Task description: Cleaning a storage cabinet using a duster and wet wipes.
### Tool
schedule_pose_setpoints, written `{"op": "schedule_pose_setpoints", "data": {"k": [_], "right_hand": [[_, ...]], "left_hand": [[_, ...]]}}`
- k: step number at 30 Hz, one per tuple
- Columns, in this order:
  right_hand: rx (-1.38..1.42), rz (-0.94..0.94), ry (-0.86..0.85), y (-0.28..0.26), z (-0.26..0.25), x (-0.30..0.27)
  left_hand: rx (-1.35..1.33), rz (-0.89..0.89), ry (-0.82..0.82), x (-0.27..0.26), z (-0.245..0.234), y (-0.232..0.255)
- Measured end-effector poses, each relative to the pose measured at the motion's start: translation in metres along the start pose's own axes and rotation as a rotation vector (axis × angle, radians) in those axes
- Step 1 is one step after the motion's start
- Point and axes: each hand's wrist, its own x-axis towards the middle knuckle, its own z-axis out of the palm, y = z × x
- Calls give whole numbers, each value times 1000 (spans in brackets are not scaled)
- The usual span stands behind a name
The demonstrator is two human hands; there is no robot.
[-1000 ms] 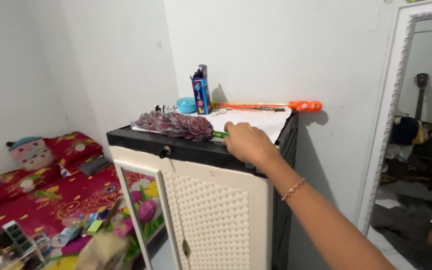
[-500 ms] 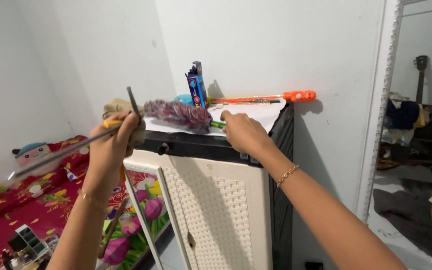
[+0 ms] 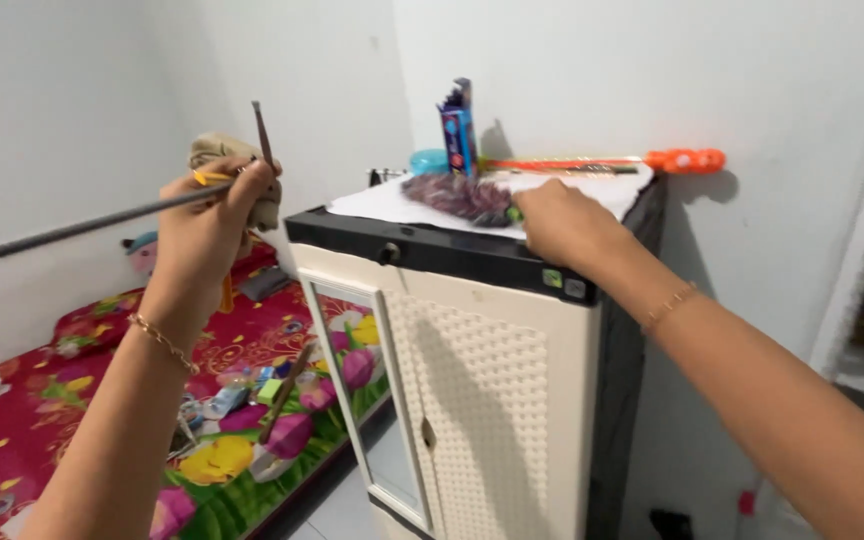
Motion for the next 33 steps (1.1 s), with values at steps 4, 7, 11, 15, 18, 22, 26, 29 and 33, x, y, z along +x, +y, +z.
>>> {"op": "schedule_pose_setpoints", "data": {"k": [4, 7, 11, 15, 18, 22, 26, 29, 33], "right_hand": [[191, -177, -55, -30, -57, -8], [179, -190, 66, -36, -62, 2], [116, -156, 179, -33, -1, 52], [88, -126, 74, -42, 55, 69], [137, -200, -44, -61, 23, 43], [375, -307, -84, -61, -37, 13], [308, -312, 46, -30, -61, -7], [250, -153, 148, 7, -64, -12], [-3, -35, 77, 71, -39, -18]], "left_hand": [[0, -38, 33, -7, -15, 9], [41, -39, 38, -8, -29, -10], [27, -86, 49, -22, -35, 5], [45, -37, 46, -22, -41, 6], [54, -28, 42, -24, -40, 18], [67, -22, 42, -20, -37, 8], [34, -43, 29, -18, -28, 2], [37, -94, 17, -20, -18, 10], [-6, -60, -3, -8, -4, -1]]}}
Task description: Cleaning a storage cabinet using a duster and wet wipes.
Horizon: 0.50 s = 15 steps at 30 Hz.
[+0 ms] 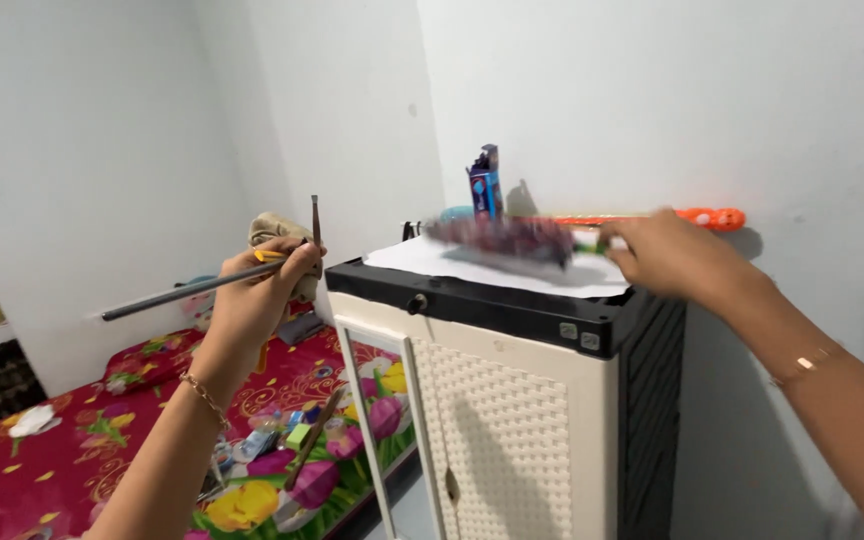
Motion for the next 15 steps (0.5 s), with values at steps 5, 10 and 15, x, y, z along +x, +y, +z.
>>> {"op": "schedule_pose_setpoints", "data": {"k": [5, 10, 15], "right_hand": [[41, -13, -149, 37, -39, -48], [27, 288, 40, 85, -44, -56], [-84, 366, -171, 75, -39, -78]], "left_hand": [[60, -15, -105, 6, 30, 12], [-29, -28, -180, 11, 69, 12], [-104, -75, -219, 10, 97, 15]]}}
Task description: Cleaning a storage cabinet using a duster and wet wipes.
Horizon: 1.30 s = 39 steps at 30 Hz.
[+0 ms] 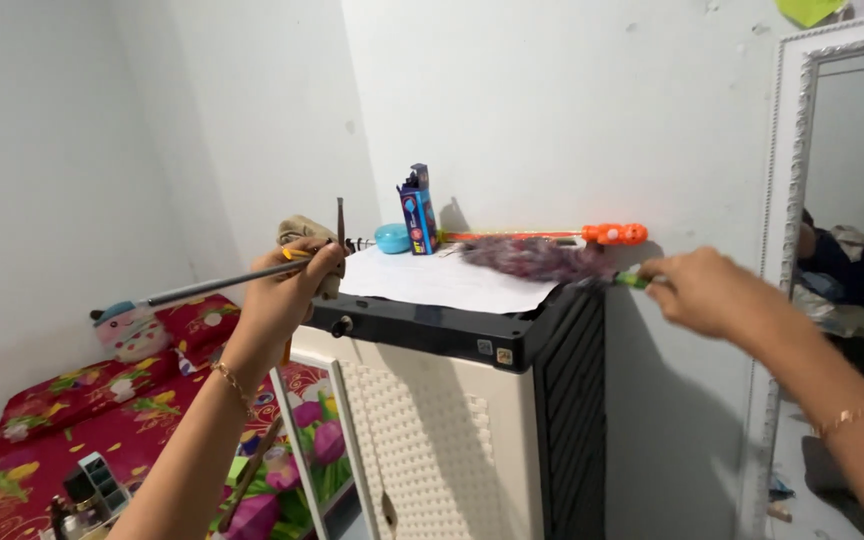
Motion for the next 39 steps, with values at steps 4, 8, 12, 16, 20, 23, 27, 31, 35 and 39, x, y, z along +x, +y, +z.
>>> {"op": "schedule_pose_setpoints", "data": {"k": [4, 8, 12, 16, 20, 23, 27, 31, 35, 39], "right_hand": [[74, -100, -132, -23, -14, -43], [-26, -251, -89, -30, -26, -62], [67, -294, 33, -37, -46, -65], [134, -419, 264, -41, -25, -36], [227, -447, 316, -67, -3, -13], [235, -544, 447, -84, 7, 7], [224, -521, 276, -118, 36, 44], [118, -559, 124, -162, 68, 72], [237, -634, 35, -197, 48, 38], [415, -679, -88, -215, 4, -7]], "left_hand": [[-3, -8, 7, 3, 7, 2], [47, -19, 53, 4, 3, 8], [45, 31, 104, -4, -6, 19], [76, 71, 139, -11, -24, 28], [69, 60, 152, -19, -41, 24], [81, 187, 256, -17, -55, 15], [103, 112, 312, -37, -72, 23], [73, 187, 328, -41, -92, 23], [88, 108, 358, -48, -106, 22], [100, -17, 363, -53, -120, 15]]}}
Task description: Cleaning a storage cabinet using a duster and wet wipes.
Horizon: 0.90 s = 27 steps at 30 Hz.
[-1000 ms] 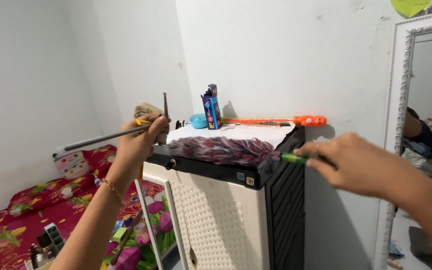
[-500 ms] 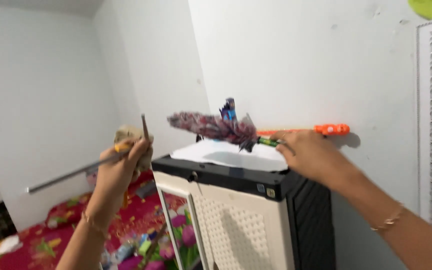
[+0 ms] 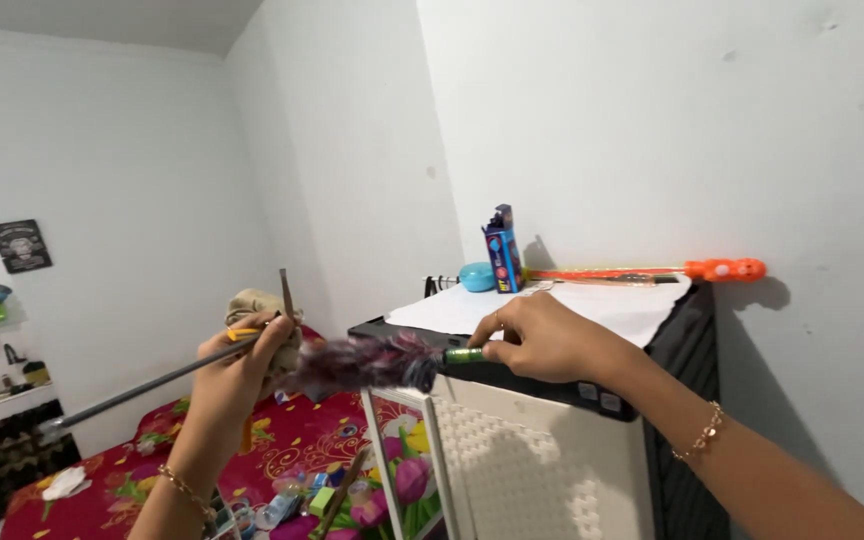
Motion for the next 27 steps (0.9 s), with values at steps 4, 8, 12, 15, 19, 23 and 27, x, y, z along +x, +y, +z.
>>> {"op": "schedule_pose_setpoints", "data": {"k": [4, 8, 12, 15, 19, 23, 27], "right_hand": [[35, 105, 211, -7, 5, 15], [-69, 155, 334, 43, 24, 51], [-85, 211, 307, 64, 31, 51], [-112, 289, 268, 61, 33, 49], [-224, 326, 251, 61, 33, 49], [-301, 407, 202, 65, 31, 40], [-371, 504, 124, 66, 30, 31]], "left_hand": [[22, -30, -65, 2, -15, -11], [20, -74, -70, 4, -27, -16], [94, -45, -92, 7, -35, -25], [114, -44, -79, 17, -36, -36], [71, -99, -81, 29, -27, -51], [37, -97, -169, 42, -14, -73], [-89, -140, -258, 59, 6, -94]]}}
